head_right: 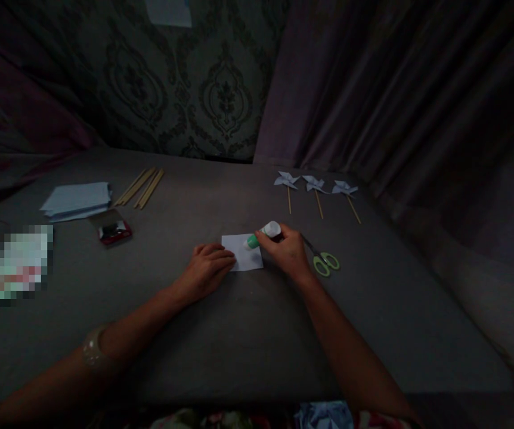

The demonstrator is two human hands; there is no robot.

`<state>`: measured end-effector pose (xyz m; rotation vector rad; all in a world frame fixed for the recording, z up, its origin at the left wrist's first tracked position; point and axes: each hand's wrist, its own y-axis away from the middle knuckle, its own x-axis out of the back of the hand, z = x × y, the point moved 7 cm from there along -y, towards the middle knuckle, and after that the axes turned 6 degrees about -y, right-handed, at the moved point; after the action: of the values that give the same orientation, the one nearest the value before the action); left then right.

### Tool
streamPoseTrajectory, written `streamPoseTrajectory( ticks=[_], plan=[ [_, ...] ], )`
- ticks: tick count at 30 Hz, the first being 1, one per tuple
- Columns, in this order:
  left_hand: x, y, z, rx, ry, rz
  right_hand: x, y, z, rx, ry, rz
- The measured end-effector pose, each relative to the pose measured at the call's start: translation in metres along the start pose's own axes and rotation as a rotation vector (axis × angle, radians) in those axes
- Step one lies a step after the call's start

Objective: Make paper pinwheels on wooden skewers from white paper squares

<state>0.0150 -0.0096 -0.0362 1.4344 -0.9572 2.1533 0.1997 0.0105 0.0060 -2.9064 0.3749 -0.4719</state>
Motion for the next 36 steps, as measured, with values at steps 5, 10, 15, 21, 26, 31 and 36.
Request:
streamPoseTrajectory(
  ticks=[5,10,15,21,26,31,36],
  plan=[
    [0.002,0.0,0.003,-0.001,-0.006,-0.057,-0.02,0.001,-0.01,0.13,0.2,-0.068],
    [0.001,0.001,0.003,-0.007,-0.007,-0.048,-0.039,0.002,-0.023,0.336,0.438,-0.153],
    [-0.001,0.002,0.002,-0.01,0.001,-0.028,-0.049,0.004,-0.022,0.403,0.545,-0.196],
    [-0.002,0.003,0.002,0.0,-0.008,-0.054,-0.054,0.003,-0.019,0.419,0.559,-0.229],
    [-0.001,0.003,0.002,0.023,0.0,-0.066,-0.055,0.002,-0.018,0.364,0.478,-0.253],
    [-0.001,0.003,0.002,0.033,0.029,-0.069,-0.052,0.005,-0.016,0.302,0.526,-0.155],
    [-0.001,0.004,0.002,0.027,0.03,-0.05,-0.055,0.011,-0.012,0.294,0.596,-0.041]
  ],
)
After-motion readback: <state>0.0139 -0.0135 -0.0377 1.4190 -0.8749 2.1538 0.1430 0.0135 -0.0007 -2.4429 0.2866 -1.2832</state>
